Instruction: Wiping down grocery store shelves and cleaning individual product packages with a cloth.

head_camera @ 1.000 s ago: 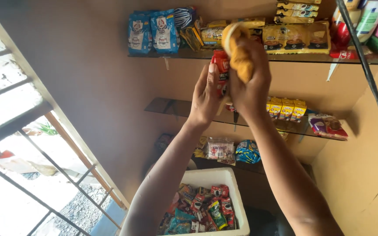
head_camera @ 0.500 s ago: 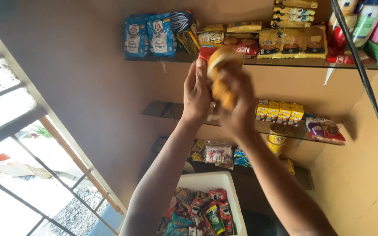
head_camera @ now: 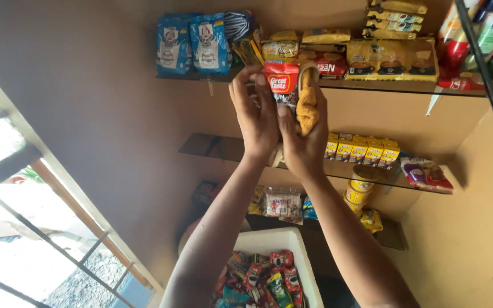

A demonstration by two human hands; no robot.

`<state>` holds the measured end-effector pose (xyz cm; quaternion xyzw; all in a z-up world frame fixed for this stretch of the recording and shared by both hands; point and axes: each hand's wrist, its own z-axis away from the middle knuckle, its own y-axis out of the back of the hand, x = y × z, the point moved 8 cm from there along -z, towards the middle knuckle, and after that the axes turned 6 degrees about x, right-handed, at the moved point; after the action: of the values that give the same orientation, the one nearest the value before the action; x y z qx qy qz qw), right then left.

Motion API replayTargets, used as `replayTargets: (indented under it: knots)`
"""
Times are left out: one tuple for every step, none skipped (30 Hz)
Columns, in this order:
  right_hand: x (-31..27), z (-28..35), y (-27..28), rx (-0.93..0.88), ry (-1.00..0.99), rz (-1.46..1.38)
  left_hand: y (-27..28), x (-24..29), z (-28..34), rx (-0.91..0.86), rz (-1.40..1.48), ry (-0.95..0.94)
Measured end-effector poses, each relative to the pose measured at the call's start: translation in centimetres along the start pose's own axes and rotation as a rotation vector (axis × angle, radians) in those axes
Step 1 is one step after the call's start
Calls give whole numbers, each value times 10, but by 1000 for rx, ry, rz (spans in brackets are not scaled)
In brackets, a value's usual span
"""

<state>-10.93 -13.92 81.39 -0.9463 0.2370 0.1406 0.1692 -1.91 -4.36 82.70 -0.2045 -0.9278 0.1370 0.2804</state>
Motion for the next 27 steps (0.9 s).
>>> replayTargets:
  knots:
    - [2,1,-1,27,13,4,8,17,1,58,-102,-74]
    - [4,3,-2,55,27,9,16,34,2,115,-205,-148]
    - [10,2,-1,48,30,10,22,36,1,121,-201,-149]
    - [17,1,-1,19,11,-5,16,32,-1,-29,-115,-75]
    - [23,2,-2,-12,-13,-18,10,29,1,-178,-29,4]
    - [17,3,-7,-20,-15,-14,15,13,-1,-170,-26,7]
    - [3,8,-18,-92,77,101,17,-7,2,-208,125,97]
    - [-9,15,-29,-167,169,214,19,-26,6,-242,276,188]
    - [-7,13,-34,-175,159,219,27,-34,6,-234,278,198]
    - [-13,14,-41,-187,266,348,34,-44,6,-215,377,280]
    - [-17,14,-49,-196,376,476,39,-55,6,-200,477,360]
    - [-7,9,-50,-201,369,481,44,-51,8,-196,479,368]
    - [3,1,-50,-170,336,442,46,-48,8,-230,369,379]
    - [14,-7,-49,-139,304,403,48,-45,8,-264,257,388]
    - [11,-9,-57,-137,306,405,49,-52,6,-266,260,387]
    - [18,-15,-56,-57,141,298,48,-63,6,-264,424,478]
    - [26,-15,-56,16,-32,191,48,-72,11,-254,586,575]
    - [26,-1,-61,13,-37,193,52,-80,8,-249,586,580]
    - [23,11,-65,29,12,258,60,-90,2,-170,589,569]
    - [18,24,-69,45,62,323,67,-99,-3,-91,590,558]
    - [18,33,-71,44,65,323,72,-94,-11,-92,593,555]
    - [8,44,-81,-35,218,420,75,-91,-17,-76,715,602]
    - [-1,59,-91,-119,364,517,79,-87,-21,-55,836,654]
    - [5,60,-92,-122,361,517,83,-87,-23,-51,836,656]
    - [11,62,-94,-168,343,508,88,-84,-25,-65,748,600]
    - [18,65,-96,-213,325,498,92,-81,-26,-78,659,544]
    - [22,60,-97,-219,322,499,93,-77,-22,-72,661,547]
